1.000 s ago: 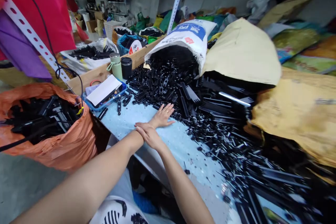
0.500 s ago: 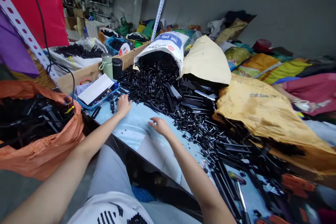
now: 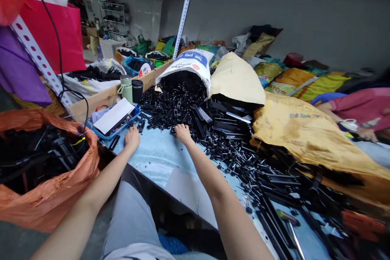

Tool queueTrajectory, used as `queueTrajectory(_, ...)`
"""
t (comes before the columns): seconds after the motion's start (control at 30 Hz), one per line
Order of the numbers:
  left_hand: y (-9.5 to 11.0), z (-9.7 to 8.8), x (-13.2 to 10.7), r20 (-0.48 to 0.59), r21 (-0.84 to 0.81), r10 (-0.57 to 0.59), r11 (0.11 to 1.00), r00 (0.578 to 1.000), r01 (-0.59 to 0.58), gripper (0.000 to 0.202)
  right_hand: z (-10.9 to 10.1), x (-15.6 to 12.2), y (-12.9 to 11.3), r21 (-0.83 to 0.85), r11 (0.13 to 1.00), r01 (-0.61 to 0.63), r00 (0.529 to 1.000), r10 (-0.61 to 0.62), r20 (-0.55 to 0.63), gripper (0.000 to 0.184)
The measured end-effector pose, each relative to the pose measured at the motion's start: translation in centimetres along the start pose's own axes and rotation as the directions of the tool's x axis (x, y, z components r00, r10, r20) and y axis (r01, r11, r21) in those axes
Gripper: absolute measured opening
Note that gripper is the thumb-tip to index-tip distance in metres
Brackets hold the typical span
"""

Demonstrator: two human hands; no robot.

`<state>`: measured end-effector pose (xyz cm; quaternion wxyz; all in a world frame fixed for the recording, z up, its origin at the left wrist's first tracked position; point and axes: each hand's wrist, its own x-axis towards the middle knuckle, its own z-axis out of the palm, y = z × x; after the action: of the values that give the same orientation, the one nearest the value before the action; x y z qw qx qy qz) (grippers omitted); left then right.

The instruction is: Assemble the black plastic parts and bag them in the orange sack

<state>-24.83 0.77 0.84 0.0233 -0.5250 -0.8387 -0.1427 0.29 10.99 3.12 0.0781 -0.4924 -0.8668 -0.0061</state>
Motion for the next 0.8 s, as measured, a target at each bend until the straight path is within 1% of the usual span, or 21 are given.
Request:
queueTrajectory(0.07, 0.7, -0.7, -1.6, 0.000, -0.015, 0.085, 0.996, 0.996, -0.085, 0.038, -1.1, -0.4, 2.3, 0.044, 0.999, -0.031, 0.999, 0.033, -0.040, 0.020)
queueTrajectory(0.1, 1.2, -1.0, -2.7, 0.006, -0.036, 0.161, 0.986, 0.987, -0.161, 0.039, -1.9, -0.6, 3.6, 0.077, 0.995, -0.071, 0.994, 0.077, -0.080, 0.026)
queueTrajectory(0.13, 1.9, -1.4, -4.1, 0.016, -0.068, 0.257, 0.964, 0.966, -0.256, 0.040, -2.7, -1.1, 4.9, 0.144, 0.982, -0.120, 0.979, 0.141, -0.147, 0.032)
queueTrajectory(0.17, 2.8, -1.7, -5.7, 0.032, -0.108, 0.364, 0.927, 0.931, -0.359, 0.040, -3.5, -1.8, 6.2, 0.252, 0.955, -0.159, 0.947, 0.220, -0.235, 0.039)
queueTrajectory(0.2, 3.7, -1.9, -7.4, 0.052, -0.152, 0.470, 0.876, 0.881, -0.458, 0.040, -4.3, -2.9, 7.4, 0.391, 0.905, -0.165, 0.896, 0.303, -0.323, 0.047)
queueTrajectory(0.23, 4.6, -2.1, -9.0, 0.077, -0.192, 0.564, 0.817, 0.822, -0.543, 0.041, -5.0, -4.5, 8.3, 0.533, 0.836, -0.133, 0.835, 0.384, -0.393, 0.054)
queueTrajectory(0.27, 5.4, -2.2, -10.6, 0.101, -0.223, 0.644, 0.757, 0.758, -0.614, 0.041, -5.5, -6.6, 8.8, 0.649, 0.757, -0.075, 0.780, 0.450, -0.435, 0.058)
queueTrajectory(0.3, 6.1, -2.3, -12.0, 0.125, -0.245, 0.707, 0.702, 0.696, -0.668, 0.041, -5.9, -9.2, 9.0, 0.725, 0.688, -0.014, 0.748, 0.488, -0.449, 0.058)
queueTrajectory(0.33, 6.6, -2.4, -13.3, 0.149, -0.259, 0.750, 0.659, 0.644, -0.707, 0.041, -6.0, -12.4, 8.7, 0.761, 0.648, 0.026, 0.751, 0.490, -0.443, 0.053)
queueTrajectory(0.37, 7.0, -2.4, -14.3, 0.172, -0.267, 0.777, 0.628, 0.605, -0.731, 0.041, -5.9, -15.8, 8.1, 0.778, 0.628, 0.037, 0.769, 0.479, -0.423, 0.044)
queueTrajectory(0.4, 7.3, -2.4, -15.0, 0.194, -0.270, 0.792, 0.610, 0.579, -0.745, 0.041, -5.6, -19.5, 7.2, 0.786, 0.617, 0.038, 0.793, 0.460, -0.400, 0.036)
queueTrajectory(0.43, 7.4, -2.3, -15.6, 0.212, -0.269, 0.798, 0.603, 0.564, -0.751, 0.041, -5.1, -23.2, 6.2, 0.792, 0.609, 0.040, 0.833, 0.417, -0.363, 0.031)
queueTrajectory(0.47, 7.4, -2.2, -16.0, 0.226, -0.265, 0.799, 0.601, 0.558, -0.754, 0.041, -4.5, -26.7, 5.0, 0.797, 0.604, 0.023, 0.869, 0.382, -0.315, 0.026)
queueTrajectory(0.5, 7.4, -2.1, -16.3, 0.235, -0.261, 0.799, 0.601, 0.554, -0.756, 0.041, -3.9, -29.7, 3.9, 0.786, 0.618, -0.023, 0.905, 0.347, -0.247, 0.022)
queueTrajectory(0.53, 7.5, -1.9, -16.5, 0.241, -0.256, 0.797, 0.602, 0.554, -0.756, 0.040, -3.2, -32.1, 2.9, 0.748, 0.660, -0.070, 0.937, 0.302, -0.178, 0.020)
queueTrajectory(0.57, 7.5, -1.8, -16.7, 0.244, -0.248, 0.793, 0.608, 0.559, -0.754, 0.040, -2.6, -33.8, 2.0, 0.692, 0.713, -0.116, 0.956, 0.269, -0.117, 0.021)
queueTrajectory(0.6, 7.7, -1.6, -16.9, 0.245, -0.241, 0.786, 0.616, 0.568, -0.750, 0.039, -2.1, -34.8, 1.3, 0.619, 0.771, -0.151, 0.968, 0.243, -0.067, 0.026)
queueTrajectory(0.63, 7.8, -1.4, -17.1, 0.245, -0.235, 0.778, 0.627, 0.579, -0.743, 0.038, -1.7, -35.0, 0.7, 0.540, 0.825, -0.168, 0.975, 0.218, -0.029, 0.033)
queueTrajectory(0.7, 8.2, -1.3, -17.5, 0.232, -0.243, 0.760, 0.649, 0.607, -0.720, 0.036, -1.3, -33.7, 0.1, 0.415, 0.895, -0.161, 0.985, 0.169, 0.018, 0.046)
queueTrajectory(0.77, 8.6, -1.4, -17.9, 0.180, -0.321, 0.747, 0.660, 0.640, -0.679, 0.036, -1.4, -31.2, -0.2, 0.375, 0.915, -0.152, 0.988, 0.147, 0.043, 0.048)
queueTrajectory(0.8, 8.7, -1.6, -18.2, 0.140, -0.393, 0.741, 0.651, 0.657, -0.650, 0.036, -1.5, -29.9, -0.3, 0.396, 0.903, -0.168, 0.985, 0.167, 0.037, 0.047)
